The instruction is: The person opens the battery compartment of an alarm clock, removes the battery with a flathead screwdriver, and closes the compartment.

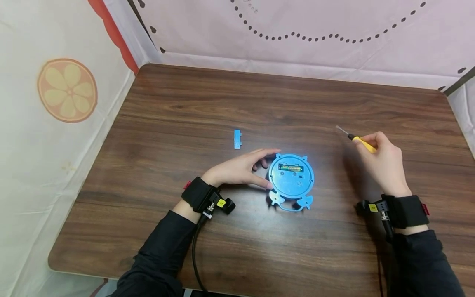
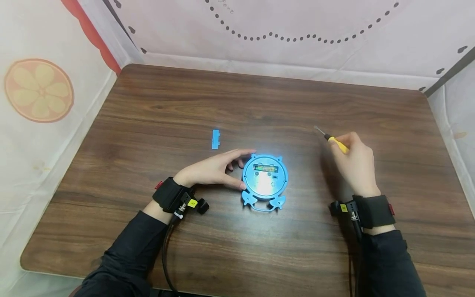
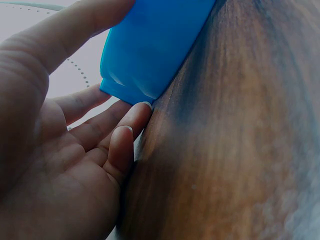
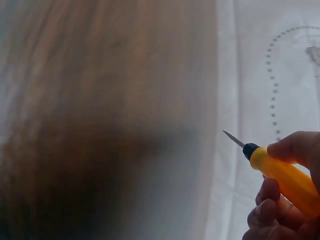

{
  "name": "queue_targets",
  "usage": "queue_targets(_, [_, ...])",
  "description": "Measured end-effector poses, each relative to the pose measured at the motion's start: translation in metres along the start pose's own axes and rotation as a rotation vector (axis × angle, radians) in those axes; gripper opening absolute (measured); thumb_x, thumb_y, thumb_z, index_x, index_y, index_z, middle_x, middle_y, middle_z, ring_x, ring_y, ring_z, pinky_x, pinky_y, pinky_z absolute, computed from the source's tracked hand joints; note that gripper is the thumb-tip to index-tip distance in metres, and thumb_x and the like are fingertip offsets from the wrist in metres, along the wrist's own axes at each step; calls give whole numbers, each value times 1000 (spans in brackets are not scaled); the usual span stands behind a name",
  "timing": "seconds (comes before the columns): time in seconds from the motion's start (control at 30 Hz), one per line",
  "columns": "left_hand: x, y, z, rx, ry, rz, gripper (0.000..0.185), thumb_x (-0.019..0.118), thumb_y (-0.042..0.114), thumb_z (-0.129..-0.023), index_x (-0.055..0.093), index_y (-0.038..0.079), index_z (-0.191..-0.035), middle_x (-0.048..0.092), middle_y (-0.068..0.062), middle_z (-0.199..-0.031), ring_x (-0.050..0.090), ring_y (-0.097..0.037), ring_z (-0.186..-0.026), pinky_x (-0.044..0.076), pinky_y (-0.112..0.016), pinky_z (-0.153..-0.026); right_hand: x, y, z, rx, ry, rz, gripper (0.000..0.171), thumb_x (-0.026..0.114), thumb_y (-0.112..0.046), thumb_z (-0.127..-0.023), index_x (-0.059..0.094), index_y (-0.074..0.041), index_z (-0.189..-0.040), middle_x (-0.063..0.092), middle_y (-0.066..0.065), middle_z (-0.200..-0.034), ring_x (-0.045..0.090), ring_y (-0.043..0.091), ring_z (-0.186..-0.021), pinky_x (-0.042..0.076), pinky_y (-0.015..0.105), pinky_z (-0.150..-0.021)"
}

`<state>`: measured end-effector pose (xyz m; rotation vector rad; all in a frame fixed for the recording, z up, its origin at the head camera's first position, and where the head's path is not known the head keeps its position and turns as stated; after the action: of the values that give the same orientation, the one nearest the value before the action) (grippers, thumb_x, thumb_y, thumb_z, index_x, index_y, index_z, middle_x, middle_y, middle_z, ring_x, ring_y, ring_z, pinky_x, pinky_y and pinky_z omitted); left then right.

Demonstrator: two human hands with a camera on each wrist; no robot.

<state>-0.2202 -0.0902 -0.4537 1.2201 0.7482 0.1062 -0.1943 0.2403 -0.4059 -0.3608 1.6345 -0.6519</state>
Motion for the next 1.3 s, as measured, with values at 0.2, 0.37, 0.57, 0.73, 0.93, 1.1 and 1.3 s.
queue_targets(0.2, [2,0,-1,6,1,-6,89,81,36,-86,30,27,-159,50,3,-131,49,-10,-113,44,-33,-92,8,7,-6,25,-66,93,52,49,-45,-103,58,3,-120,67,26,-107,59,32,-81,38,34,-61])
queue_targets(0.37, [2,1,0,6,-2,1,89,81,35,-87,30,26,-159,49,2,-134,49,-11,-114,44,-32,-93,12,8,-8,33,-148,155,50,50,-45,-102,60,3,-112,70,20,-92,58,27,-67,37,35,-52])
queue_targets(0.57, [2,0,0,5,-3,-2,90,81,35,-87,29,27,-159,48,2,-138,48,-10,-116,44,-32,-94,15,5,-7,36,-207,215,52,48,-48,-102,63,2,-105,69,10,-75,55,24,-60,36,36,-51])
queue_targets(0.73, [2,-1,1,-3,-6,4,90,81,35,-86,29,27,-159,48,2,-137,48,-11,-116,44,-32,-93,20,1,-7,36,-278,268,56,50,-50,-101,65,4,-104,62,6,-67,54,24,-59,37,36,-51])
queue_targets(0.93, [2,0,0,-8,-11,5,90,81,37,-86,29,28,-159,49,2,-135,48,-11,-115,43,-32,-93,25,1,-7,37,-305,288,58,51,-52,-101,64,4,-104,60,8,-73,53,25,-63,36,35,-54])
queue_targets(1.1, [1,1,1,1,-10,10,90,82,36,-86,29,26,-159,48,2,-134,48,-12,-115,43,-33,-93,26,1,-7,33,-323,281,60,49,-53,-101,62,5,-107,60,12,-78,53,26,-66,37,35,-55])
queue_targets(1.3, [0,1,2,3,-2,5,90,81,36,-86,30,26,-159,49,3,-133,48,-11,-113,44,-32,-91,27,-1,-6,23,-366,264,67,44,-59,-102,57,6,-110,60,15,-84,54,28,-70,38,36,-58])
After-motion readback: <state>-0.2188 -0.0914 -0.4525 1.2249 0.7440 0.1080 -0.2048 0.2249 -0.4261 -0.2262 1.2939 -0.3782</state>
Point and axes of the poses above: each hand's wrist, its own z-axis away from the middle knuckle, its own x-axis out of the palm, y = z × x, the point moved 7 cm from there along -z, towards the middle knuckle
